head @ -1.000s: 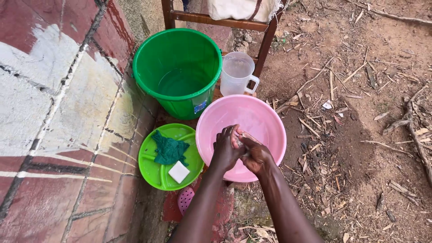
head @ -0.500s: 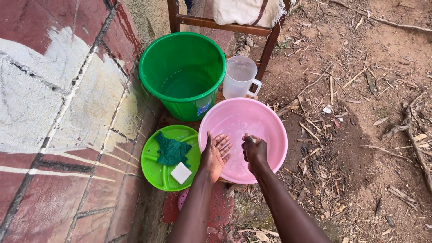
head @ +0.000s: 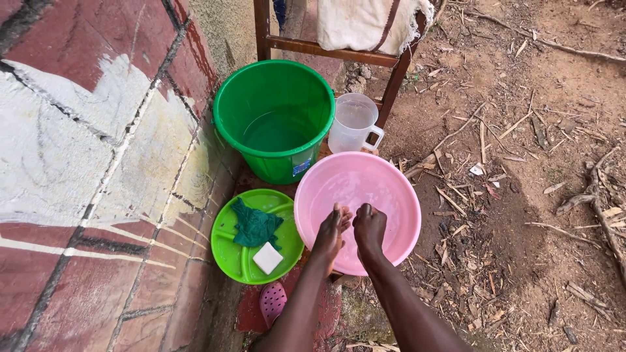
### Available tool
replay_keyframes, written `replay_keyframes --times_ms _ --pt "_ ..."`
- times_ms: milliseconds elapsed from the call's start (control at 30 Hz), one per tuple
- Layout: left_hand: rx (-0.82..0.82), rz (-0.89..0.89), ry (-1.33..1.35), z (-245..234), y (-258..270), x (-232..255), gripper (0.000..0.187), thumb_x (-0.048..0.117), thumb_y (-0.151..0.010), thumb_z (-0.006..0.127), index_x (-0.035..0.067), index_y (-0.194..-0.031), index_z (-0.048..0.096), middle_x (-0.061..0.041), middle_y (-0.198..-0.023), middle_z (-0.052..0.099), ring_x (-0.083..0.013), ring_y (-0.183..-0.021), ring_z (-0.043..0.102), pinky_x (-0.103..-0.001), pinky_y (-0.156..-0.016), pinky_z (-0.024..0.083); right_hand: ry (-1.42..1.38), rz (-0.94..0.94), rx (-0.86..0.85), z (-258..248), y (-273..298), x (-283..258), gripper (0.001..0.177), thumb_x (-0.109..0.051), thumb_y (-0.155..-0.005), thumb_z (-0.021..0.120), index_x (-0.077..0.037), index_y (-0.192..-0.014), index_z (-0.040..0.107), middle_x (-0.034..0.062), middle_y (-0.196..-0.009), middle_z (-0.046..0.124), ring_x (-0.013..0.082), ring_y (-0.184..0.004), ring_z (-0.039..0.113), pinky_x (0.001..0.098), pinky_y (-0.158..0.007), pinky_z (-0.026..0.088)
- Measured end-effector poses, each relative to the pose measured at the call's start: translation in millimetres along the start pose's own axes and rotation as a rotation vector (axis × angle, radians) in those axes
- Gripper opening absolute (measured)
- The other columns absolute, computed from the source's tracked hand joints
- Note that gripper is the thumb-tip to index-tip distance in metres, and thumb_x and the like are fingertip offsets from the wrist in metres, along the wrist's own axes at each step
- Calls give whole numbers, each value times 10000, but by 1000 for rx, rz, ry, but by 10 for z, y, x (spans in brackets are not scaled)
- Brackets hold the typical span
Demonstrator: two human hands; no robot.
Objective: Cleaning and wiping window panes with a cloth and soapy water.
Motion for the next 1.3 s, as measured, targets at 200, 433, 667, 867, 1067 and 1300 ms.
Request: replay_keyframes --times_ms 200,433,667,867,1067,1300 --pt "-69 155 124 32 -175 -154 564 459 -1036 541 67 -1438 591 -89 -1259 675 -195 -1083 559 -314 -922 439 -233 89 -112 -60 179 -267 391 -310 -1091 323 -39 -1014 594 72 -754 583 156 -643 506 340 -610 449" --pt "-13 602 -177 -47 -103 327 321 20 -909 735 -25 -1214 646 -70 -1107 723 -109 -1052 677 -266 -917 537 -279 51 -447 -180 283 -680 346 -89 -984 498 -43 -1309 606 73 -1110 728 169 -964 713 368 -901 623" --pt "-48 424 76 -45 210 1161 229 -11 -857 716 32 -1029 571 -51 -914 671 -126 -776 666 -305 -692 580 -113 -92 -430 -268 365 -1308 257 -81 -937 709 0 -1180 690 86 -1010 755 157 -871 709 344 -805 600" --pt "39 782 -101 -43 443 2095 260 -74 -805 690 32 -1005 562 -16 -884 603 -77 -777 588 -261 -716 522 -34 -309 -461 -46 421 -2005 244 -218 -980 641 -48 -1124 739 29 -958 754 98 -830 674 295 -741 557" --pt "-44 933 -36 -245 388 2999 235 -63 -804 683 10 -1018 619 -17 -943 631 -70 -856 589 -256 -768 513 -274 -347 -510 437 119 -2568 492 -386 -1108 535 51 -1069 757 81 -903 760 133 -773 679 301 -728 564" --pt "-138 871 70 -235 275 4321 279 86 -870 767 47 -1093 604 -27 -991 660 -87 -881 635 -256 -772 560 -512 -323 -616 1025 239 -3904 321 -236 -964 631 -45 -1218 675 47 -1079 746 142 -912 703 357 -817 584"
Point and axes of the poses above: each hand's wrist, its own y-axis away from the middle knuckle, its own z-axis out of the palm, x = y × z, the point moved 2 cm from there along -y, towards the middle knuckle
